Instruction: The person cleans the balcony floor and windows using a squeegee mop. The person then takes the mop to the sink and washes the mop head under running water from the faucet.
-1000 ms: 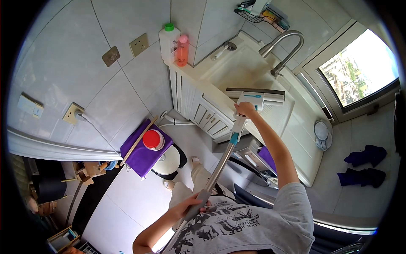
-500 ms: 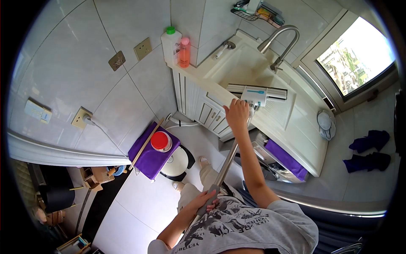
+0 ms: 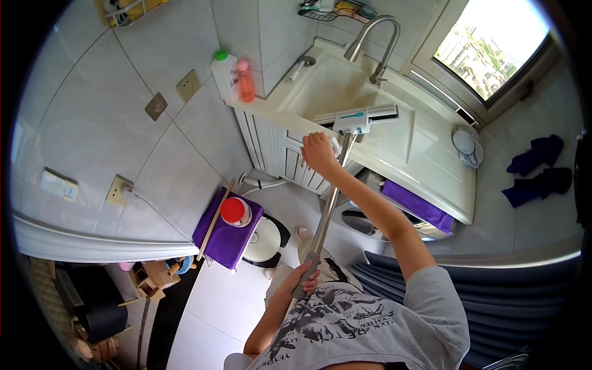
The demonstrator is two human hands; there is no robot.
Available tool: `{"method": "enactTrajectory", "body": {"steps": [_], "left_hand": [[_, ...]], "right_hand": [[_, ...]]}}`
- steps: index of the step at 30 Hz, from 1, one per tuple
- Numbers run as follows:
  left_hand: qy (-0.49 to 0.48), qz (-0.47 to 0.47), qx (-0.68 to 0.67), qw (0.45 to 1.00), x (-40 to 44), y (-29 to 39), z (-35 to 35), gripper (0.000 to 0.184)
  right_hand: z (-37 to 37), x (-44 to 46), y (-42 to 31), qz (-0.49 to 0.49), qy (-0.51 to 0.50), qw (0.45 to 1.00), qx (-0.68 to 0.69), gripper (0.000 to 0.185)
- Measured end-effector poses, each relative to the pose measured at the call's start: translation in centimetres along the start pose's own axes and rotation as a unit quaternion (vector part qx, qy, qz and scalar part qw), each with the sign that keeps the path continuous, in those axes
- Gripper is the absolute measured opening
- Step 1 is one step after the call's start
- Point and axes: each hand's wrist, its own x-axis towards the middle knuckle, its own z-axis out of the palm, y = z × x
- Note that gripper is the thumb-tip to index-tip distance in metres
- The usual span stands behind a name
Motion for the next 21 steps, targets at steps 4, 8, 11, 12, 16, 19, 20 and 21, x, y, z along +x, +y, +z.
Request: {"method": "enactTrajectory", "body": {"steps": [4,8,11,12,16,19,20,21], "left_hand": [[-0.059,-0.005,-0.095,0.994,0.2,-0.1,-0.2,0.033],[-0.106,-0.005,-0.160,0.981,0.7,-0.6,-0.9,0.032],[-0.103,-0.004,-0.158,0.982,0.7,-1.0,-0.9,0.032],[-0.099,0.001,-0.153,0.983,0.7,-1.1,-0.8,0.032],[-0.080,0.016,-0.064,0.995,0.7,-1.2,-0.8,0.033],[-0.064,0.027,-0.058,0.996,0.7,-1.6,-0.4,0.034],[-0.046,0.040,-0.055,0.997,0.6,-1.5,-0.2,0.035],[-0.041,0.050,-0.047,0.997,0.7,-1.5,-0.1,0.035]], "right_hand": [[3.2,2.0,1.3,-0.108,0.005,0.993,-0.037,0.023],[5.6,3.0,2.4,-0.081,-0.065,0.995,0.012,0.025],[8.1,2.8,4.8,0.016,-0.172,0.985,0.022,0.030],[7.3,1.8,6.1,0.165,-0.249,0.954,0.008,0.034],[8.9,-1.0,8.9,0.171,-0.330,0.927,0.046,0.036],[9.3,-1.4,8.1,0.194,-0.168,0.966,-0.006,0.034],[9.6,-1.0,7.1,0.192,-0.167,0.967,-0.005,0.034],[8.4,-0.1,5.5,0.191,-0.125,0.971,-0.070,0.033]]}}
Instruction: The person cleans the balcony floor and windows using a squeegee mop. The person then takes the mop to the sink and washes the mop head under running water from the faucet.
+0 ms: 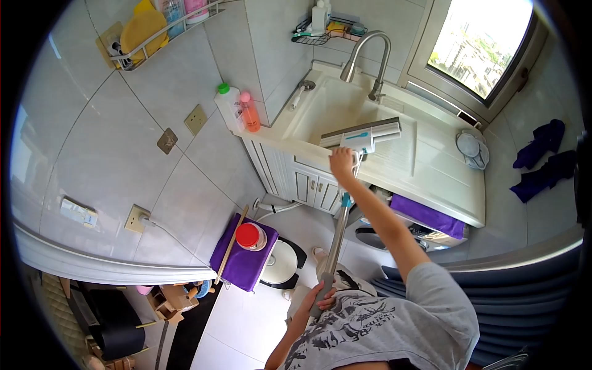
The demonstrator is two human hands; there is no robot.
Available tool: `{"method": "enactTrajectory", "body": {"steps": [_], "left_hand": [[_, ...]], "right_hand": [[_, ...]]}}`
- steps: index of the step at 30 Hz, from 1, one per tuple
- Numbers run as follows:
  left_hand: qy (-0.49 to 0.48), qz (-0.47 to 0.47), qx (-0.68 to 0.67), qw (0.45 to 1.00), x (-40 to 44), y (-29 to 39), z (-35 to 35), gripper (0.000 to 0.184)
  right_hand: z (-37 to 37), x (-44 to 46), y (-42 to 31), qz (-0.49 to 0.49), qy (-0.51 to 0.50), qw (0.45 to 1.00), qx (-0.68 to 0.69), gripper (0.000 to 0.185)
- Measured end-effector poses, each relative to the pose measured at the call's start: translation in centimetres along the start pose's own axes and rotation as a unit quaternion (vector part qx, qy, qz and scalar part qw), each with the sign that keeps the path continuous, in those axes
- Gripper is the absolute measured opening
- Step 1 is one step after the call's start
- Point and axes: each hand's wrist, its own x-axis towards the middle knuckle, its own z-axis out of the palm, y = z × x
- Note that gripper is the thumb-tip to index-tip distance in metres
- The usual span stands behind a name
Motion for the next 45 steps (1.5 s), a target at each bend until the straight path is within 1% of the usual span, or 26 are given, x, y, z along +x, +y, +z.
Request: {"method": "enactTrajectory", "body": {"steps": [1,3,5,9,10,12,13,15,17,20,23,25,26,28,29,30,31,32,34,35,36,37,39,41,43,45], "left_hand": [[-0.003,0.000,-0.005,1.000,0.1,0.0,0.1,0.035],[-0.016,0.002,-0.017,1.000,0.4,0.0,0.1,0.035],[-0.039,-0.003,-0.038,0.999,0.6,0.4,0.1,0.035],[-0.110,-0.018,-0.128,0.985,0.8,1.0,-0.1,0.035],[-0.127,-0.023,-0.151,0.980,0.7,1.2,-0.1,0.035],[-0.151,-0.026,-0.196,0.969,0.8,1.3,-0.5,0.035],[-0.162,-0.028,-0.212,0.963,0.8,1.3,-0.7,0.035],[-0.160,-0.014,-0.262,0.952,0.6,0.9,-1.5,0.035],[-0.176,-0.033,-0.257,0.950,0.7,1.8,-1.2,0.041],[-0.159,-0.020,-0.267,0.950,-0.1,1.8,-0.5,0.041],[-0.154,-0.006,-0.270,0.950,-0.2,2.4,-0.8,0.038],[-0.200,-0.056,-0.258,0.944,-0.2,2.6,-1.5,0.026],[-0.190,-0.060,-0.248,0.948,-0.4,2.5,-1.5,0.025],[-0.175,-0.066,-0.249,0.950,-0.8,2.5,-1.3,0.025],[-0.177,-0.043,-0.264,0.947,-1.0,2.3,-1.3,0.025],[-0.171,-0.055,-0.257,0.950,-1.0,2.2,-1.3,0.025],[-0.165,-0.070,-0.244,0.953,-1.0,2.4,-1.3,0.025],[-0.154,-0.066,-0.227,0.960,-1.1,2.4,-1.0,0.026],[-0.158,-0.059,-0.222,0.960,-1.0,2.4,-0.9,0.026],[-0.158,-0.063,-0.211,0.963,-0.8,2.3,-0.9,0.026],[-0.159,-0.051,-0.220,0.961,-0.6,2.1,-1.2,0.026],[-0.151,-0.052,-0.213,0.964,-0.5,1.8,-1.5,0.027],[-0.151,-0.032,-0.204,0.967,-0.2,2.6,-1.6,0.027],[-0.149,-0.023,-0.156,0.976,-0.5,2.3,-1.3,0.028],[-0.137,-0.024,-0.174,0.975,0.0,2.2,-1.6,0.029],[-0.132,-0.025,-0.168,0.977,0.3,2.1,-1.9,0.029]], "right_hand": [[-1.9,-0.3,-1.4,0.008,0.052,0.997,-0.057,0.033],[-6.6,-2.0,-3.2,-0.024,0.032,0.999,-0.037,0.036],[-9.1,-4.6,-4.6,-0.037,0.102,0.994,0.021,0.039],[-12.8,-9.8,-7.4,-0.058,0.048,0.990,0.118,0.035],[-12.3,-11.4,-8.4,-0.057,0.043,0.990,0.121,0.035],[-10.5,-14.1,-10.2,-0.149,0.092,0.981,0.085,0.041],[-9.8,-13.7,-10.6,-0.143,0.088,0.982,0.086,0.041],[-8.6,-13.3,-11.9,-0.217,0.089,0.972,0.009,0.038],[-7.9,-13.2,-12.7,-0.208,0.077,0.975,-0.009,0.036],[-7.3,-13.0,-12.9,-0.256,0.060,0.956,-0.126,0.037],[-6.1,-11.9,-13.9,-0.246,0.026,0.954,-0.167,0.035],[-3.0,-10.7,-13.9,-0.255,0.095,0.954,-0.127,0.033],[-2.7,-9.8,-13.5,-0.206,0.106,0.972,0.031,0.033],[-1.5,-6.5,-11.7,-0.301,0.114,0.942,-0.098,0.030],[0.4,-4.5,-10.7,-0.330,0.115,0.935,-0.065,0.031],[-1.6,-2.5,-9.7,-0.300,0.007,0.952,0.061,0.030],[-2.5,-1.2,-8.6,-0.283,0.025,0.943,0.171,0.029],[-3.3,0.0,-8.3,-0.256,-0.060,0.962,0.080,0.028],[-1.1,1.3,-5.8,-0.285,0.065,0.956,0.023,0.035],[0.1,2.3,-4.3,-0.241,-0.021,0.970,-0.024,0.041],[3.0,2.2,-1.4,-0.144,0.000,0.989,0.018,0.046],[-0.8,2.5,-0.1,-0.163,-0.208,0.954,-0.143,0.049],[2.8,3.4,2.6,-0.178,0.019,0.984,-0.024,0.051],[-2.5,2.9,2.2,-0.134,-0.220,0.965,-0.052,0.053],[-0.8,3.2,3.2,-0.204,-0.184,0.960,-0.062,0.055],[2.7,3.7,4.0,-0.159,-0.143,0.977,0.007,0.056]]}}
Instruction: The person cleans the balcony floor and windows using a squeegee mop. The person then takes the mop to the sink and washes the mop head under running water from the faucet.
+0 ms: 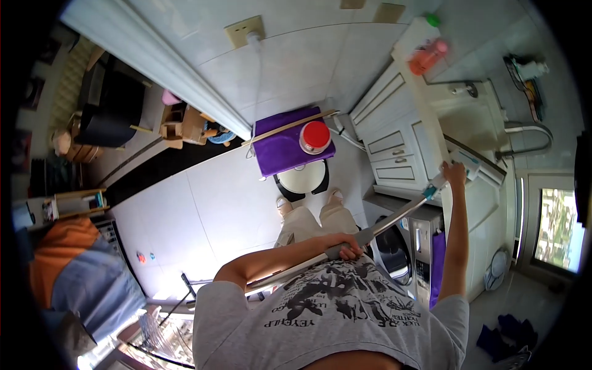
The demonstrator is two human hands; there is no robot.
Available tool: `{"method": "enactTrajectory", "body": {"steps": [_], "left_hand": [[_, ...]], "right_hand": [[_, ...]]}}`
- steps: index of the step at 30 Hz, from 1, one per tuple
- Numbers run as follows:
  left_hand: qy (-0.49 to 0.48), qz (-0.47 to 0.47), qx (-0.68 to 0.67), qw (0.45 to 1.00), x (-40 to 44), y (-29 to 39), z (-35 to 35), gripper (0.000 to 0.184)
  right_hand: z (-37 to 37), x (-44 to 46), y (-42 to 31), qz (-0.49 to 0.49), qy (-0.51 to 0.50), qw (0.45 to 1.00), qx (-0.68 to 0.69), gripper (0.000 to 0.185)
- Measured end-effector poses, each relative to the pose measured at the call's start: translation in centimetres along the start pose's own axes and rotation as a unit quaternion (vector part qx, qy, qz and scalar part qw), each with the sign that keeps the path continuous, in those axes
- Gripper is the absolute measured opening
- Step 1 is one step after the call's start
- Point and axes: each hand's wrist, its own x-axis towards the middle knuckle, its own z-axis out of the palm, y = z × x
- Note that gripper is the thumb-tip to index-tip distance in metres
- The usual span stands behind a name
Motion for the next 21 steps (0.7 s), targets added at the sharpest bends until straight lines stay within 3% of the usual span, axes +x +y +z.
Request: {"method": "enactTrajectory", "body": {"steps": [2,4,6,11,21], "left_hand": [[-0.012,0.022,0.003,1.000,0.2,0.1,-0.8,0.030],[0.018,0.008,0.089,0.996,0.4,-0.1,-1.7,0.031],[0.044,0.019,0.077,0.996,0.6,-0.3,-1.4,0.032],[0.034,0.008,0.124,0.992,0.7,0.3,-2.3,0.030],[-0.005,-0.004,0.042,0.999,-0.4,1.0,-1.8,0.028]], "right_hand": [[-1.4,-0.5,-1.8,0.093,0.059,0.993,-0.032,0.055],[-3.9,-1.6,-4.2,0.106,0.201,0.961,-0.156,0.045],[-6.9,-3.8,-6.4,0.132,0.177,0.964,-0.149,0.049],[-7.8,-6.6,-7.4,0.132,0.236,0.955,-0.125,0.046],[-10.9,-9.0,-13.0,0.090,0.297,0.945,-0.099,0.037]]}}
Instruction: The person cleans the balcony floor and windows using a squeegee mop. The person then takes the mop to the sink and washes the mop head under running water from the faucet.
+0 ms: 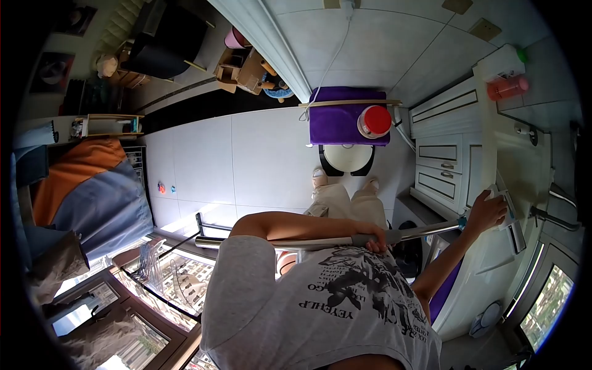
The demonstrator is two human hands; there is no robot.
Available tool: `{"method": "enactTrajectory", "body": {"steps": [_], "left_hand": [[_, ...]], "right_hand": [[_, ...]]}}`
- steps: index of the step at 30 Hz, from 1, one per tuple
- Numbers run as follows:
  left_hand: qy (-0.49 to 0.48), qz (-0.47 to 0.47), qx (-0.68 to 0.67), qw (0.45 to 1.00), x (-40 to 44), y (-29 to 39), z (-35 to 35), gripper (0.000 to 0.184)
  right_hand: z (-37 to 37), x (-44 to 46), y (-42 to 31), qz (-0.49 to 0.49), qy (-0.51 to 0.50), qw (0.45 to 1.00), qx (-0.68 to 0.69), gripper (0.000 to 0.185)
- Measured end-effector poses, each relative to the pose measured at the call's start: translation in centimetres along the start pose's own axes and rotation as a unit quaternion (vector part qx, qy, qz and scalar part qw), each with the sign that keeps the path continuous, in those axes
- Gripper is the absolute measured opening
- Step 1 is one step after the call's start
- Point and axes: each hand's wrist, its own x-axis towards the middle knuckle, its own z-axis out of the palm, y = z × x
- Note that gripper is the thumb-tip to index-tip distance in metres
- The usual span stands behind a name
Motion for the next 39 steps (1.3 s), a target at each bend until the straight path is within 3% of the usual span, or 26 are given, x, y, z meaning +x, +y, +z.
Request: {"method": "enactTrajectory", "body": {"steps": [5,7,8,10,13,15,17,19,20,22,23,25,26,30,32,34,36,37,38,39], "left_hand": [[-0.035,-0.018,-0.045,0.998,-0.3,0.5,0.0,0.025],[-0.043,-0.029,-0.076,0.996,-0.3,0.3,0.2,0.024],[-0.062,-0.033,-0.126,0.989,-0.2,0.5,0.6,0.024],[-0.080,-0.038,-0.171,0.981,0.0,1.1,0.8,0.023],[-0.124,-0.057,-0.189,0.972,-0.5,0.8,0.6,0.022],[-0.040,-0.057,-0.153,0.986,-0.5,1.6,1.0,0.028],[-0.016,-0.051,-0.168,0.984,0.0,1.7,0.7,0.027],[0.091,0.037,0.024,0.995,0.1,1.7,1.5,0.030],[0.094,0.046,0.034,0.994,0.2,2.2,1.2,0.030],[0.163,0.064,0.239,0.955,0.3,3.5,0.7,0.036],[0.165,0.072,0.250,0.951,-0.3,4.1,1.6,0.036],[0.255,0.176,0.536,0.785,-0.8,4.5,3.9,0.039],[0.246,0.159,0.508,0.810,-1.2,5.2,3.9,0.038],[0.284,0.123,0.549,0.776,-3.3,6.8,9.4,0.036],[0.116,0.254,0.512,0.812,-3.3,7.3,12.2,0.032],[-0.038,0.324,0.533,0.781,-5.3,4.8,20.6,0.028],[-0.188,0.302,0.571,0.740,-6.7,2.7,26.6,0.026],[-0.250,0.308,0.568,0.721,-7.3,1.3,29.3,0.024],[-0.256,0.295,0.541,0.745,-8.0,-0.3,31.8,0.018],[-0.305,0.275,0.576,0.707,-7.5,-0.6,33.0,0.019]], "right_hand": [[-2.7,-1.1,-3.0,0.012,-0.039,0.999,0.005,0.036],[-4.9,-1.9,-4.7,-0.023,-0.151,0.986,0.070,0.037],[-5.1,-2.9,-5.3,-0.017,-0.150,0.986,0.069,0.037],[-4.3,-5.4,-6.8,-0.099,0.010,0.987,0.125,0.028],[-2.9,-5.3,-7.5,-0.089,0.003,0.979,0.186,0.028],[-2.3,-5.2,-8.0,-0.112,0.020,0.982,0.152,0.028],[-2.3,-5.1,-8.6,-0.142,0.038,0.982,0.117,0.028],[-2.5,-5.1,-9.1,-0.156,-0.044,0.978,0.133,0.027],[-1.3,-5.3,-9.3,-0.157,-0.032,0.977,0.142,0.027],[1.7,-6.0,-10.0,-0.227,0.001,0.955,0.189,0.024],[1.5,-5.9,-10.4,-0.226,0.014,0.954,0.195,0.024],[1.2,-5.9,-10.6,-0.206,-0.123,0.948,0.210,0.024],[1.5,-5.6,-10.8,-0.219,-0.140,0.945,0.198,0.023],[1.4,-5.1,-10.6,-0.212,-0.118,0.950,0.195,0.022],[2.8,-5.7,-10.7,-0.186,0.020,0.952,0.242,0.017],[1.4,-5.8,-10.2,-0.247,0.106,0.939,0.215,0.015],[2.1,-5.7,-11.2,-0.207,-0.027,0.957,0.202,0.015],[2.4,-5.3,-11.1,-0.196,-0.041,0.960,0.193,0.015],[2.6,-5.0,-11.0,-0.185,-0.055,0.964,0.184,0.015],[2.8,-5.1,-11.0,-0.162,-0.044,0.962,0.214,0.016]]}}
